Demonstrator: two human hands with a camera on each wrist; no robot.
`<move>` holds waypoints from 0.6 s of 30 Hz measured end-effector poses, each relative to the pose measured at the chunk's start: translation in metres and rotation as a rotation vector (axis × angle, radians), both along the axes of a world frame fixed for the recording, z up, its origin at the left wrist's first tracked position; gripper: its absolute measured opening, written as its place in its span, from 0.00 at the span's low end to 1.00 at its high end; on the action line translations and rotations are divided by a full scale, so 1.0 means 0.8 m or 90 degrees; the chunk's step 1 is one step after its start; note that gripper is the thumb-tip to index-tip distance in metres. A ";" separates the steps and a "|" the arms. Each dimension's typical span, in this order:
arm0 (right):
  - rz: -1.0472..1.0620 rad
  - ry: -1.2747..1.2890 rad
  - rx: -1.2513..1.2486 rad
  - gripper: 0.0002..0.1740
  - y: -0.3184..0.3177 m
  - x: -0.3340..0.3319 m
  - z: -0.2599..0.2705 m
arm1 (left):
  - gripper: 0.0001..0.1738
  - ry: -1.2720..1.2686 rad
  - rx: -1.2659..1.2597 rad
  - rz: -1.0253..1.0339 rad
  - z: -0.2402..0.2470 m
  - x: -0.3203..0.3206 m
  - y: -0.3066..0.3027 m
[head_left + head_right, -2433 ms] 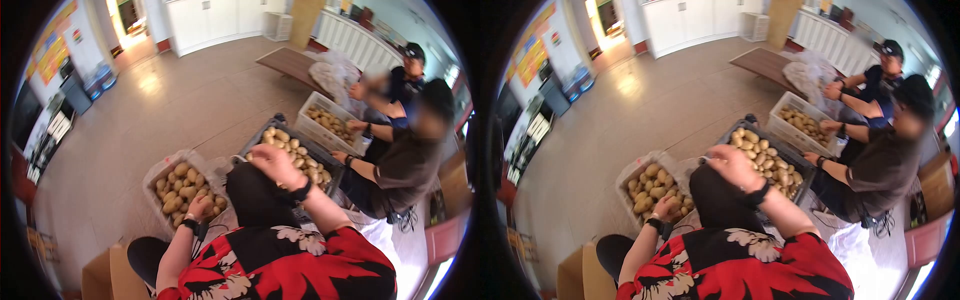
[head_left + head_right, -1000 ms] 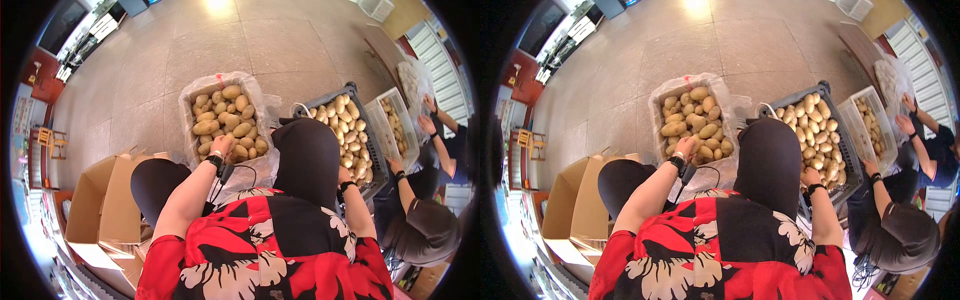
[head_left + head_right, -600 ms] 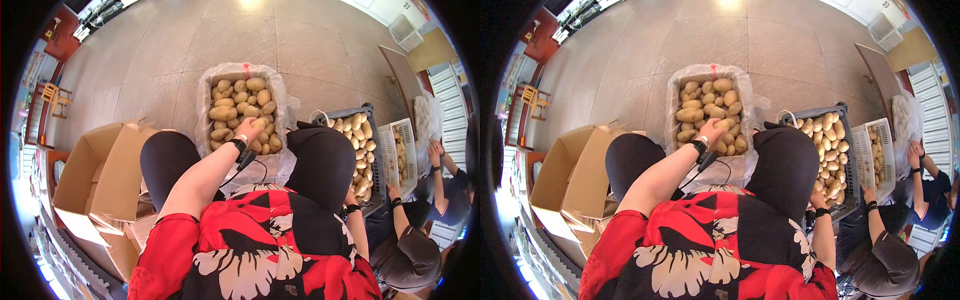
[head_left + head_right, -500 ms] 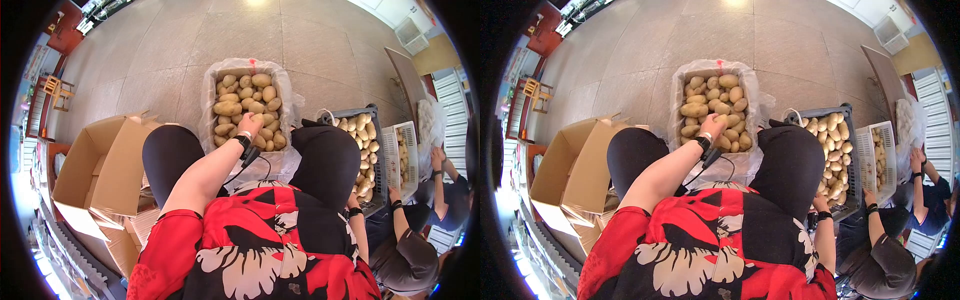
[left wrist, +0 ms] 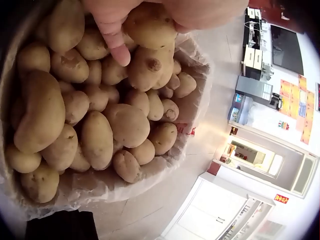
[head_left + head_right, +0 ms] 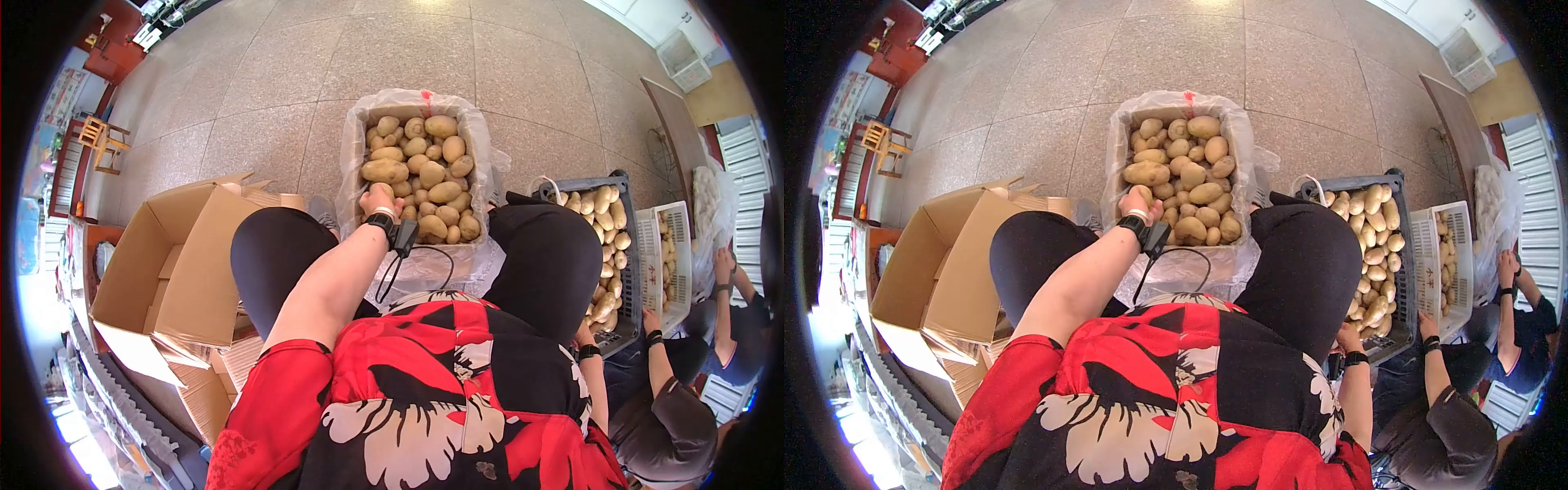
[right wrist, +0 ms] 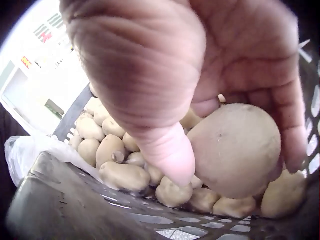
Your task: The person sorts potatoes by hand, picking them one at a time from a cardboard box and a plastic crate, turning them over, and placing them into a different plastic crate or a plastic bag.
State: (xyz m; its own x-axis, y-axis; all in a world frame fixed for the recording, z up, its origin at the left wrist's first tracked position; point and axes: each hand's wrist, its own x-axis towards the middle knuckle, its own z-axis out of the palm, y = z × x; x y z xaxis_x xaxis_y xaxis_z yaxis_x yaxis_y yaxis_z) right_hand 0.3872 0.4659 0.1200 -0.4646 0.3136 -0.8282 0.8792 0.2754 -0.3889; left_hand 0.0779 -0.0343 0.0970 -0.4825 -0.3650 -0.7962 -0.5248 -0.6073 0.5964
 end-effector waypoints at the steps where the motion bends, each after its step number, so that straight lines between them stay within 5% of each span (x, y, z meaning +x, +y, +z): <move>1: -0.001 -0.007 -0.003 0.23 -0.005 -0.004 0.007 | 0.23 -0.022 -0.002 0.071 0.018 0.001 0.007; 4: 0.010 0.026 -0.004 0.23 0.005 -0.001 -0.008 | 0.29 -0.032 -0.009 0.127 -0.037 -0.015 -0.004; 6: 0.022 0.063 -0.001 0.22 0.006 -0.001 -0.010 | 0.30 -0.054 0.044 0.002 -0.116 -0.028 -0.023; 9: -0.038 0.001 -0.011 0.22 -0.006 -0.009 0.007 | 0.28 -0.096 -0.132 -0.041 -0.010 -0.009 0.008; 12: -0.058 -0.012 -0.012 0.21 -0.001 -0.005 -0.001 | 0.28 -0.156 -0.176 -0.233 -0.024 -0.012 -0.002; 16: 0.028 0.063 0.039 0.22 -0.003 -0.007 0.006 | 0.30 -0.208 -0.173 -0.336 -0.030 -0.005 -0.007; 18: 0.082 0.108 0.080 0.23 -0.010 -0.015 0.020 | 0.36 -0.270 -0.466 -0.573 -0.034 -0.002 -0.008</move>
State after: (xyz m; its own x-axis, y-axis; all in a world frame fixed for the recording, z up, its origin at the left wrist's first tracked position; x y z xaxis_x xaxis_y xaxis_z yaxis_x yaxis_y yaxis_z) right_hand 0.3754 0.4582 0.1361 -0.6365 0.3386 -0.6929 0.7588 0.4359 -0.4840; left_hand 0.0760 -0.0411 0.0700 -0.5459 -0.4621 -0.6989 -0.8178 0.4751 0.3247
